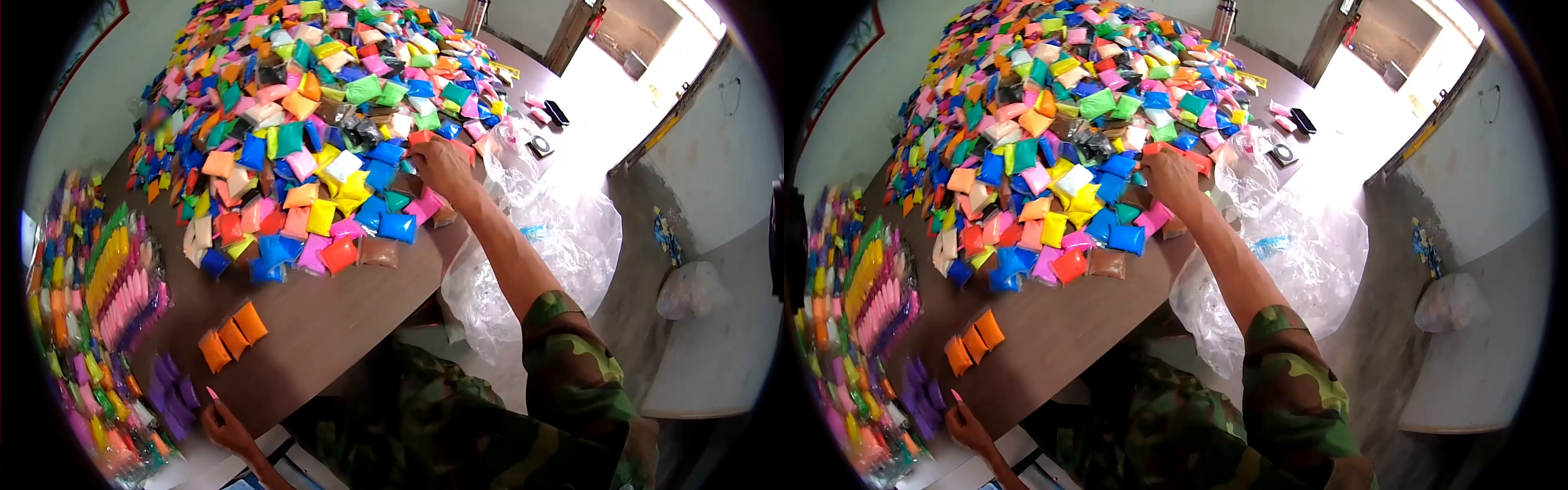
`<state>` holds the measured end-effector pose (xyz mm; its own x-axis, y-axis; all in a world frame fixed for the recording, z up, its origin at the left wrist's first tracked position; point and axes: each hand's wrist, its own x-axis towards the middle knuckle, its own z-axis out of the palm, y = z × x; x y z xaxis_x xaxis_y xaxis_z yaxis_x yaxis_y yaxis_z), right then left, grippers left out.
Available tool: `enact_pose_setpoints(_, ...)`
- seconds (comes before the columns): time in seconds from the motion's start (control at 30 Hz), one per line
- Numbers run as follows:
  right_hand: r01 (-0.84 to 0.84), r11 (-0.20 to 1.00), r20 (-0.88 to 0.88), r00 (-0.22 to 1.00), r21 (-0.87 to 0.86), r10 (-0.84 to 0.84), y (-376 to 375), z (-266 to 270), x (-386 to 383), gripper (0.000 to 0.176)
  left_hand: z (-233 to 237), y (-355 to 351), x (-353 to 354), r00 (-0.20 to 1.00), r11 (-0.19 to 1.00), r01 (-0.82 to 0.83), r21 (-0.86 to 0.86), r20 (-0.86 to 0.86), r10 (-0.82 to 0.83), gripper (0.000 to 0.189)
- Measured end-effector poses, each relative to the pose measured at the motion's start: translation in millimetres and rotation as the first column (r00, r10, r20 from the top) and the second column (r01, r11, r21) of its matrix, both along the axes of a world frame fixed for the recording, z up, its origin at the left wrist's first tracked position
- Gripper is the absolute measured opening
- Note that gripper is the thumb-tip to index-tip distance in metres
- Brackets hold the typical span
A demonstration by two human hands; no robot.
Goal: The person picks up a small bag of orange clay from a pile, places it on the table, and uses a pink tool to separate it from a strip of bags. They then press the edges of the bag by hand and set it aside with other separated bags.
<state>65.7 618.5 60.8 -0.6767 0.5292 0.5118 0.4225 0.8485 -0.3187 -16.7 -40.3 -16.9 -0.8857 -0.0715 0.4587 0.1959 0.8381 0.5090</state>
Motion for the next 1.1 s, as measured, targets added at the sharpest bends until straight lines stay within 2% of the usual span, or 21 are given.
enact_pose_setpoints(0.03, -0.067, 0.998, -0.02, 0.998, -0.003, 0.067, 9.2, -3.8, -3.0, 0.015, 0.6, 0.9, -0.2, 1.0, 1.0, -0.011, 0.006, 0.006, 0.011, 0.022)
enact_pose_setpoints(0.2, -0.094, 0.991, 0.042, 0.994, -0.094, 0.099, 32.9, -11.2, -6.1, 0.014, 6.9, 5.6, 3.6, 0.998, 0.999, -0.039, -0.012, 0.051, 0.04, 0.024)
enact_pose_setpoints(0.27, 0.052, 0.998, 0.276, 0.96, -0.026, -0.042, 41.8, -7.1, -1.2, 0.018, 3.0, -1.3, 0.7, 0.998, 0.998, -0.044, -0.04, 0.05, 0.046, 0.026)
enact_pose_setpoints(0.4, 0.013, 0.996, 0.178, 0.984, -0.091, 0.003, 51.6, -5.7, 7.1, 0.021, 15.4, 7.6, 4.1, 0.984, 0.988, -0.11, -0.104, 0.13, 0.123, 0.027)
enact_pose_setpoints(0.43, 0.018, 0.995, 0.179, 0.984, -0.098, -0.001, 51.9, -9.2, 6.3, 0.021, 12.5, 4.8, 3.0, 0.991, 0.99, -0.093, -0.106, 0.085, 0.102, 0.029)
enact_pose_setpoints(0.5, -0.096, 0.992, 0.093, 0.99, -0.082, 0.104, 51.4, -15.2, 2.6, 0.022, 11.2, 6.3, 2.1, 0.996, 0.99, -0.076, -0.116, 0.041, 0.081, 0.031)
enact_pose_setpoints(0.53, -0.141, 0.985, 0.095, 0.984, -0.101, 0.15, 51.1, -18.0, -1.3, 0.02, 12.5, 8.3, 3.1, 0.995, 0.991, -0.084, -0.104, 0.038, 0.088, 0.033)
enact_pose_setpoints(0.67, -0.119, 0.984, 0.137, 0.981, -0.136, 0.137, 47.1, -20.4, -12.6, 0.02, 10.7, 3.7, 1.7, 0.996, 0.994, -0.07, -0.085, 0.044, 0.074, 0.038)
enact_pose_setpoints(0.83, -0.126, 0.989, 0.112, 0.985, -0.082, 0.135, 51.5, -21.4, -20.8, 0.023, 12.3, 11.1, 3.2, 0.997, 0.994, -0.078, -0.078, 0.013, 0.079, 0.033)
enact_pose_setpoints(0.97, -0.171, 0.98, 0.109, 0.977, -0.105, 0.182, 56.0, -20.8, -20.1, 0.023, 3.0, 1.6, -2.4, 0.997, 0.995, -0.065, -0.079, -0.038, 0.062, 0.035)
enact_pose_setpoints(1.1, -0.181, 0.979, 0.1, 0.977, -0.096, 0.191, 56.9, -21.6, -20.8, 0.02, 9.1, 4.9, -1.2, 0.998, 0.992, -0.063, -0.11, -0.007, 0.063, 0.035)
